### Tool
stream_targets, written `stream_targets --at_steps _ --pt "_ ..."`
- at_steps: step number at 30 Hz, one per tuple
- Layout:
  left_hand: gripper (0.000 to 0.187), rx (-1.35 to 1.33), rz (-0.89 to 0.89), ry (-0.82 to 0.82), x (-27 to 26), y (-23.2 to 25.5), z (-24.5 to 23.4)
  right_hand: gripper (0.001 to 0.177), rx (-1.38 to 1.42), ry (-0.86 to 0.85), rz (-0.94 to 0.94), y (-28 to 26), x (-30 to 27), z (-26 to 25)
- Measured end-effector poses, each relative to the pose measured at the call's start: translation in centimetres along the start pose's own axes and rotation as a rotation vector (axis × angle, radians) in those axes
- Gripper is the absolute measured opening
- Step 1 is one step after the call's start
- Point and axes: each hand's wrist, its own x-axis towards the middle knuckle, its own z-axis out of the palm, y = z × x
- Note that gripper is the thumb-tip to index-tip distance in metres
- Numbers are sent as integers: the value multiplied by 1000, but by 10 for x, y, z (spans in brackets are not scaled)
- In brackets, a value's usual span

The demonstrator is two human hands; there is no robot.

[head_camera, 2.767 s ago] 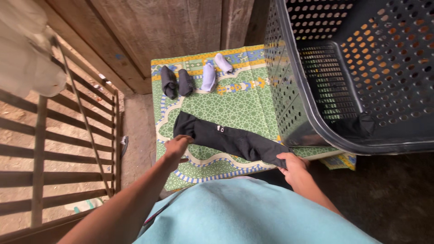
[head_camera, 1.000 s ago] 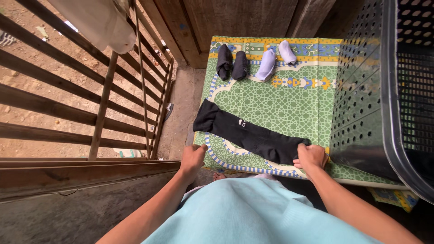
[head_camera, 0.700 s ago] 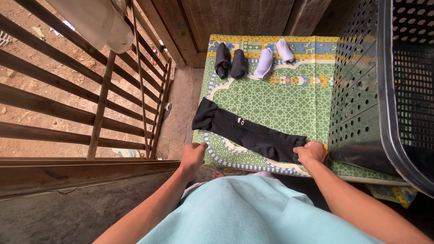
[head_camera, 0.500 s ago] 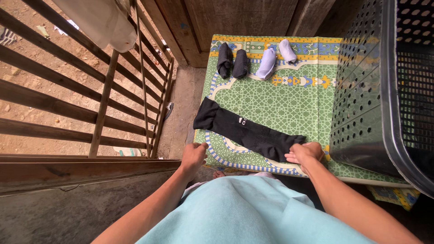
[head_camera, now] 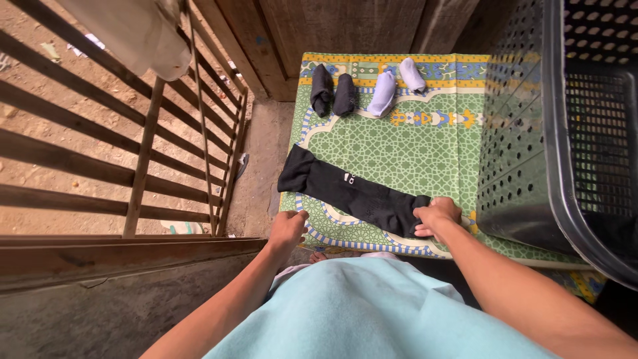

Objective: The person takes socks from a laundry basket and folds them one by one on a patterned mat. They handle several pairs of socks, including black, gray, and light purple ones, and place the folded socks in a neat pile on the mat.

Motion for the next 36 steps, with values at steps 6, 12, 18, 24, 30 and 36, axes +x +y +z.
stream_targets --at_steps 6,12,18,24,30,36 --pt "51 9 -50 62 2 -9 -9 26 121 -65 19 -14 -3 28" --pt "52 13 -32 8 -6 -10 -8 24 81 -216 50 -16 -9 11" --pt "53 -29 -20 7 -7 -8 -13 23 -119 34 7 -21 -33 23" --pt "50 -31 -1 8 -6 -17 -24 16 121 -65 107 -28 -19 46" --pt "46 -29 -44 17 3 -28 -25 19 186 -332 129 -23 -14 19" --pt "46 -43 -38 14 5 -34 -30 40 -224 -86 81 -33 -22 29"
